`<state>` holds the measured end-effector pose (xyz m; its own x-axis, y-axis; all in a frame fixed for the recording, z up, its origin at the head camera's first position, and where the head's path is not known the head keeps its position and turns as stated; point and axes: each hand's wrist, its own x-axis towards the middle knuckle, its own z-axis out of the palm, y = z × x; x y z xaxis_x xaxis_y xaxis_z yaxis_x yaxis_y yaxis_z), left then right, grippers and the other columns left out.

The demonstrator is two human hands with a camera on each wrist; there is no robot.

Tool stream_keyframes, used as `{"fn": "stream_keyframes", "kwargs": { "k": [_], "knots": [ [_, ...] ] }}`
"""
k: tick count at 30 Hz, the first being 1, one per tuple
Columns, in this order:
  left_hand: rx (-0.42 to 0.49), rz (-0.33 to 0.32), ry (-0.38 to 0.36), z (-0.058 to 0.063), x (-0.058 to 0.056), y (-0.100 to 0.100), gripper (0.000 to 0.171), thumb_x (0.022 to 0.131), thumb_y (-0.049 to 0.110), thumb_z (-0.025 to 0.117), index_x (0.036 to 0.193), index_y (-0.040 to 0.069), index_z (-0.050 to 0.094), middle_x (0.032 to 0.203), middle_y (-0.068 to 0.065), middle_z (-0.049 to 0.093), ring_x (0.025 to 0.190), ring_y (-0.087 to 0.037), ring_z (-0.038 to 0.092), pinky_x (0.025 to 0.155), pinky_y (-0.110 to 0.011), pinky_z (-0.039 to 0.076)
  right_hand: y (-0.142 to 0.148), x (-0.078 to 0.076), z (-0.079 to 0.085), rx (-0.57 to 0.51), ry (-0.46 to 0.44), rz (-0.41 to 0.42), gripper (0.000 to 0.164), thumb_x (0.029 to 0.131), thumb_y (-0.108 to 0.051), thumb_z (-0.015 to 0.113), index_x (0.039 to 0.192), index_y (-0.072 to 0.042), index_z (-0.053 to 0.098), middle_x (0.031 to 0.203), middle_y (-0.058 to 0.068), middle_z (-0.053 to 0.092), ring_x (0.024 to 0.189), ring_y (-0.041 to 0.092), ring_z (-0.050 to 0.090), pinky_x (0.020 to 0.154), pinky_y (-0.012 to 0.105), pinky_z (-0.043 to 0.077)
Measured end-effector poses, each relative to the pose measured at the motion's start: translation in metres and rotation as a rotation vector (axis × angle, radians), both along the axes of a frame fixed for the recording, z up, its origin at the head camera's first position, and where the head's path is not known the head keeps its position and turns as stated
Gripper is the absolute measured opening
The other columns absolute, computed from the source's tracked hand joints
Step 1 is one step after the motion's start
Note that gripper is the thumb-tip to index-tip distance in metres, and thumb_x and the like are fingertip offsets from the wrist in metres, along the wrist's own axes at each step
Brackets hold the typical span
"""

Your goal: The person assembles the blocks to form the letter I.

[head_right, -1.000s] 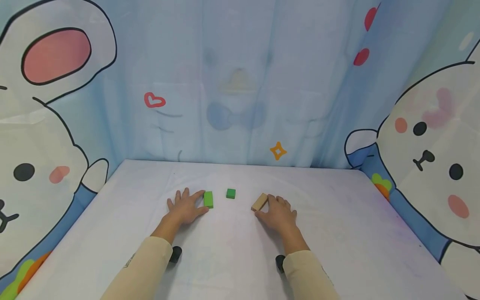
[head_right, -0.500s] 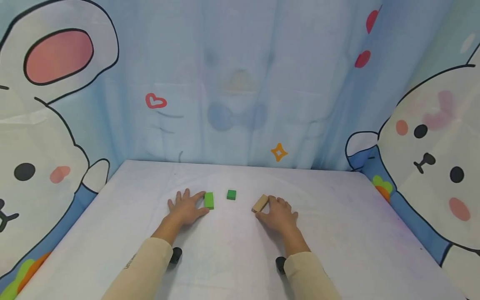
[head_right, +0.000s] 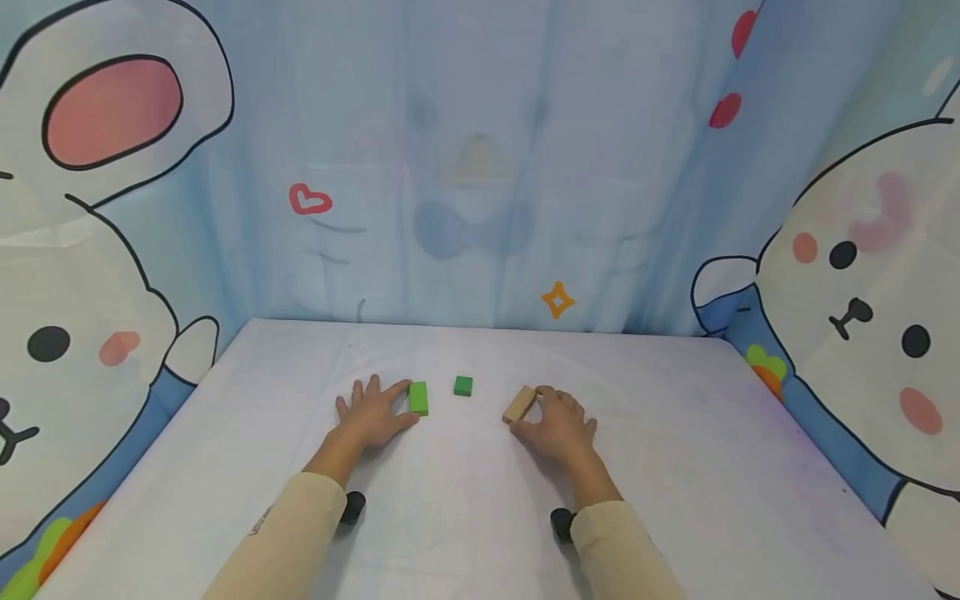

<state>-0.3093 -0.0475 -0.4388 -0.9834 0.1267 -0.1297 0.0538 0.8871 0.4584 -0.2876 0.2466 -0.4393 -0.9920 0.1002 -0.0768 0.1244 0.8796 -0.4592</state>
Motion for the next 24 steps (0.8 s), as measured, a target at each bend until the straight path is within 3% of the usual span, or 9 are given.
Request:
{"fn": "stream_keyframes", "kwargs": {
  "k": [24],
  "knots": [
    [-0.004, -0.008, 0.001, -0.002, 0.000, 0.001, 0.068, 0.100, 0.050, 0.063, 0.160, 0.027, 0.041, 0.169, -0.027, 0.018, 0.157, -0.053, 0.008, 0.121, -0.074, 0.007, 0.002, 0.011, 0.003, -0.070, 0.009, 0.029, 0.082, 0.093, -0.038, 0.076, 0.156, -0.004, 0.036, 0.157, 0.031, 0.040, 0.146, 0.055, 0.033, 0.116, 0.081, 0.010]
  ]
}}
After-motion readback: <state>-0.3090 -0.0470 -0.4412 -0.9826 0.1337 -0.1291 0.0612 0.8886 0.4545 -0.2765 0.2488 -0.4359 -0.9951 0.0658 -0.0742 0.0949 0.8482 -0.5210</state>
